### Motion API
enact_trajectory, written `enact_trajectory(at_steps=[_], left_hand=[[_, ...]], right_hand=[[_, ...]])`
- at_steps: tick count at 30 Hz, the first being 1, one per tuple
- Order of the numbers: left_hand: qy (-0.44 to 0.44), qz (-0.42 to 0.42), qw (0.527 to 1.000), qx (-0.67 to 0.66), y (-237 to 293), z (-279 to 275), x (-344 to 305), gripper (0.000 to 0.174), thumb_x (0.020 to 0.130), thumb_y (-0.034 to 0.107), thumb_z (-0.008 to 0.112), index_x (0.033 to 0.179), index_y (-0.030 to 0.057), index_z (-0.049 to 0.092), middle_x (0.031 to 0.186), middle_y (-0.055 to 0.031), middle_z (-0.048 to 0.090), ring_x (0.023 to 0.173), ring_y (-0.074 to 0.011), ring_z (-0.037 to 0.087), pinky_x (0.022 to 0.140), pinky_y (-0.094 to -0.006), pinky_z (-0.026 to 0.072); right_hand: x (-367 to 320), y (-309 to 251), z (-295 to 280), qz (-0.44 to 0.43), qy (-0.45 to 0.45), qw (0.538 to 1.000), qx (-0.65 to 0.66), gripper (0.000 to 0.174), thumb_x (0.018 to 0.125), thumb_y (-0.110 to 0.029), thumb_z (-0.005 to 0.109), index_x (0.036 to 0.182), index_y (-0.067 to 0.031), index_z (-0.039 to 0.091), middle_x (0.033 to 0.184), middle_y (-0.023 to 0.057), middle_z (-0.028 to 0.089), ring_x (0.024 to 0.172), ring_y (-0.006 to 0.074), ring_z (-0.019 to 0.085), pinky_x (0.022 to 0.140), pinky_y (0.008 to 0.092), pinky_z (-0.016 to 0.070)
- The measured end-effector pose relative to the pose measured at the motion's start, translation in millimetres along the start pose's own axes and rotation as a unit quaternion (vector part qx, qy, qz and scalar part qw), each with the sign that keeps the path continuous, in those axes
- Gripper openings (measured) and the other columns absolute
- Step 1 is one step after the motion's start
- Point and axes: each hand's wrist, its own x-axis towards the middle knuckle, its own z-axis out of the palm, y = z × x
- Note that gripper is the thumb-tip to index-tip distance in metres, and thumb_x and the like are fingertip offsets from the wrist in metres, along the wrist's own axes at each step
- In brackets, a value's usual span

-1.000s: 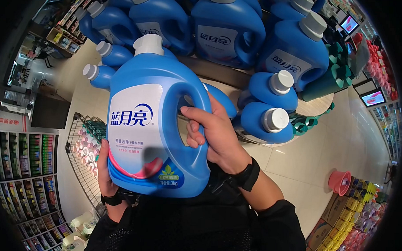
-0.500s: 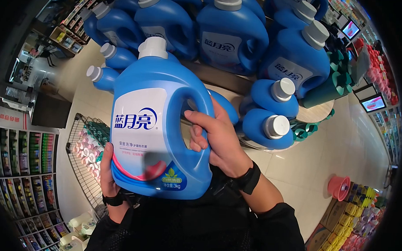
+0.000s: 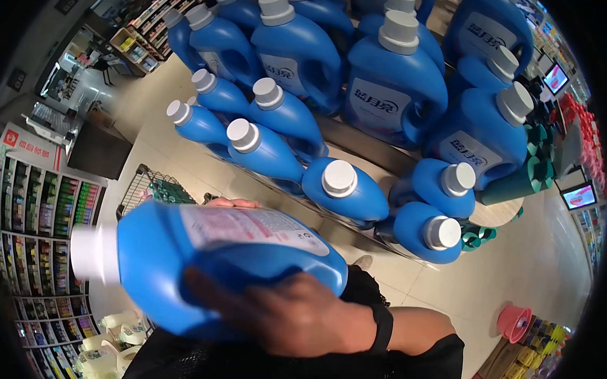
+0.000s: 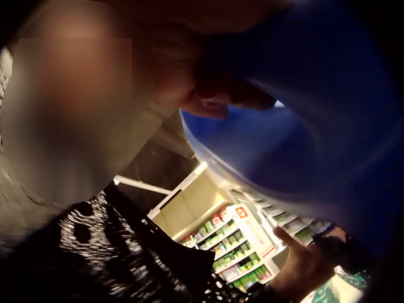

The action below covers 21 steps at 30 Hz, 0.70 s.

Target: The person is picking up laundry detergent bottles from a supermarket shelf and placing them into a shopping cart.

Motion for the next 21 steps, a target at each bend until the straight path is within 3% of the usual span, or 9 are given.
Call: enact_trajectory(at_steps=[1,2,4,8,11,14,16,17,21], left_hand=[[0.014,0.011,1.000,-0.003,5.0,-0.6,-3.1,0.080,0.072,0.036,0.082,0.134,0.0026,0.044,0.129,-0.0144,0.052,0.124,-0.0277,0.048,0.104,-0.0421,0.0404],[0.030,0.024,0.999,-0.004,10.3,-1.6,-7.0,0.079,0.073,0.036,0.082,0.133,0.0026,0.044,0.128,-0.0144,0.052,0.124,-0.0278,0.048,0.104,-0.0422,0.0401],[0.068,0.052,0.996,-0.005,23.0,-2.7,-19.4,0.078,0.074,0.037,0.080,0.133,0.0027,0.044,0.127,-0.0143,0.052,0.124,-0.0281,0.048,0.104,-0.0425,0.0397],[0.114,0.109,0.987,-0.018,44.4,3.5,-21.8,0.076,0.076,0.039,0.078,0.133,0.0030,0.044,0.125,-0.0141,0.054,0.123,-0.0287,0.048,0.105,-0.0430,0.0388],[0.131,0.142,0.980,-0.045,53.5,19.2,-13.8,0.074,0.078,0.040,0.076,0.133,0.0031,0.044,0.123,-0.0140,0.055,0.122,-0.0291,0.048,0.106,-0.0433,0.0381],[0.150,0.162,0.971,-0.089,49.1,44.4,-9.7,0.073,0.079,0.041,0.074,0.133,0.0033,0.044,0.121,-0.0138,0.055,0.122,-0.0296,0.048,0.106,-0.0437,0.0374],[0.150,0.167,0.966,-0.128,40.7,64.5,0.0,0.072,0.081,0.042,0.073,0.133,0.0034,0.044,0.120,-0.0137,0.056,0.121,-0.0298,0.048,0.107,-0.0440,0.0369],[0.147,0.168,0.964,-0.146,37.4,74.4,5.9,0.071,0.081,0.043,0.072,0.133,0.0035,0.044,0.119,-0.0137,0.056,0.121,-0.0300,0.048,0.107,-0.0441,0.0367],[0.133,0.154,0.956,-0.213,22.6,107.9,22.3,0.069,0.083,0.045,0.070,0.133,0.0037,0.044,0.117,-0.0135,0.057,0.120,-0.0306,0.048,0.108,-0.0446,0.0358]], right_hand=[[14.3,-10.1,2.1,-0.077,-0.026,0.994,-0.073,0.058,0.082,-0.008,0.059,0.137,0.0010,0.047,0.060,-0.0014,0.039,0.043,0.0094,0.045,0.038,0.0270,0.0382],[16.4,-20.3,9.3,-0.107,-0.055,0.985,-0.120,0.056,0.084,-0.008,0.057,0.139,-0.0018,0.046,0.062,-0.0024,0.043,0.044,0.0068,0.045,0.037,0.0252,0.0353],[37.3,-36.7,8.5,-0.115,-0.133,0.972,-0.156,0.055,0.079,-0.010,0.060,0.135,-0.0090,0.054,0.060,-0.0050,0.041,0.045,0.0058,0.042,0.041,0.0220,0.0313],[29.9,-42.1,37.1,-0.177,-0.130,0.938,-0.269,0.056,0.083,-0.009,0.052,0.139,-0.0106,0.048,0.063,0.0015,0.045,0.049,0.0102,0.038,0.041,0.0246,0.0264],[31.7,-40.3,47.7,-0.179,-0.114,0.936,-0.281,0.050,0.087,-0.012,0.053,0.137,-0.0149,0.051,0.063,-0.0007,0.045,0.049,0.0099,0.039,0.040,0.0239,0.0292],[29.6,-33.5,49.0,-0.181,-0.105,0.937,-0.279,0.048,0.086,-0.007,0.056,0.133,-0.0152,0.053,0.063,-0.0022,0.046,0.050,0.0095,0.042,0.040,0.0233,0.0312],[27.6,-22.2,48.1,-0.166,-0.095,0.955,-0.226,0.056,0.081,-0.012,0.059,0.136,-0.0122,0.053,0.058,-0.0065,0.033,0.044,0.0057,0.037,0.040,0.0225,0.0267],[28.3,-20.2,41.1,-0.167,-0.122,0.954,-0.216,0.049,0.089,-0.012,0.058,0.136,-0.0035,0.050,0.058,-0.0054,0.037,0.044,0.0026,0.040,0.037,0.0206,0.0274],[11.5,-13.6,42.9,-0.049,-0.085,0.972,-0.212,0.048,0.088,-0.014,0.056,0.133,0.0013,0.051,0.053,-0.0059,0.033,0.042,0.0042,0.038,0.036,0.0227,0.0278]])
